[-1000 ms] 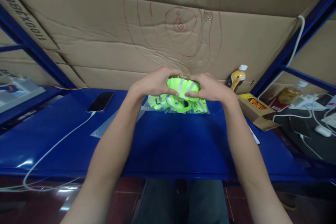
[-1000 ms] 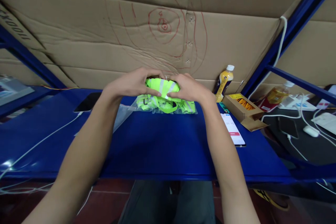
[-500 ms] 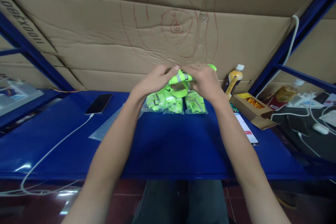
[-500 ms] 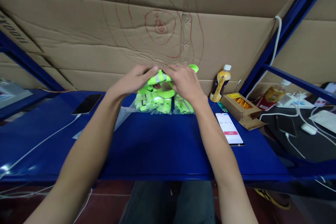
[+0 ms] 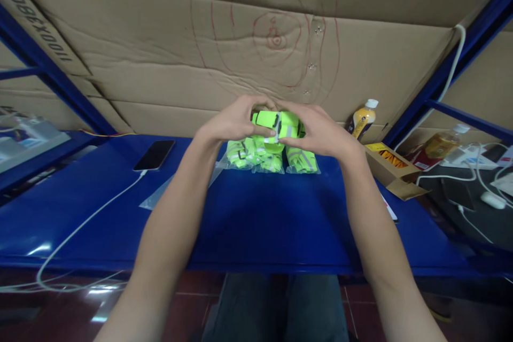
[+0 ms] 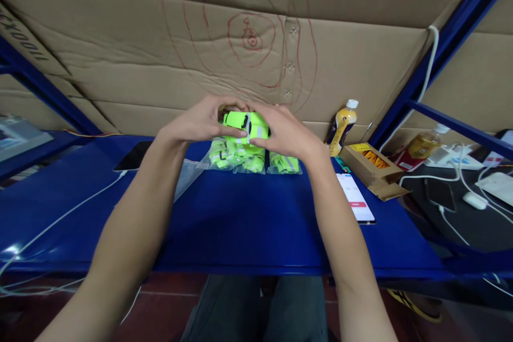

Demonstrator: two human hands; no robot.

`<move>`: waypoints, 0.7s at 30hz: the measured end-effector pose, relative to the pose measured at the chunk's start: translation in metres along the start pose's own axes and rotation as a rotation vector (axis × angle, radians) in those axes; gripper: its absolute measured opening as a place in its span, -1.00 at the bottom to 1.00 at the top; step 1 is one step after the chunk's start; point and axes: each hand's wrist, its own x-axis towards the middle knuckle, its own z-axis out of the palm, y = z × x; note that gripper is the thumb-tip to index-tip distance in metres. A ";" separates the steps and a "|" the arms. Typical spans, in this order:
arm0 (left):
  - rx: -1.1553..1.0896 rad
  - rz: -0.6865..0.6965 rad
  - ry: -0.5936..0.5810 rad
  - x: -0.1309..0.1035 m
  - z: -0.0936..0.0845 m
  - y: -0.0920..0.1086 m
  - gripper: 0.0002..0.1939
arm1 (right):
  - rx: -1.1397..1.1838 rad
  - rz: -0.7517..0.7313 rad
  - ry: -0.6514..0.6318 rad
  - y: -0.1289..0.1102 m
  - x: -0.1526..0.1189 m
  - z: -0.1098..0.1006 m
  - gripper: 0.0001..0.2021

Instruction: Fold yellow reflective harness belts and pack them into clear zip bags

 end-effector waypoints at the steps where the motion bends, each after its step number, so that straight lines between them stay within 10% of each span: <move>1: 0.014 0.013 0.002 0.000 0.001 0.002 -0.55 | 0.010 0.036 -0.008 0.003 -0.001 -0.004 -0.35; 8: 0.122 0.082 -0.032 0.000 0.023 0.021 -0.59 | 0.292 0.112 -0.185 0.021 -0.008 -0.021 -0.50; 14: 0.282 0.071 -0.014 0.000 0.026 0.022 -0.37 | 0.177 0.101 0.044 0.018 -0.008 -0.021 -0.65; 21: -0.061 -0.168 -0.100 -0.002 0.020 0.008 -0.26 | 0.069 -0.002 0.156 0.010 -0.003 -0.009 -0.87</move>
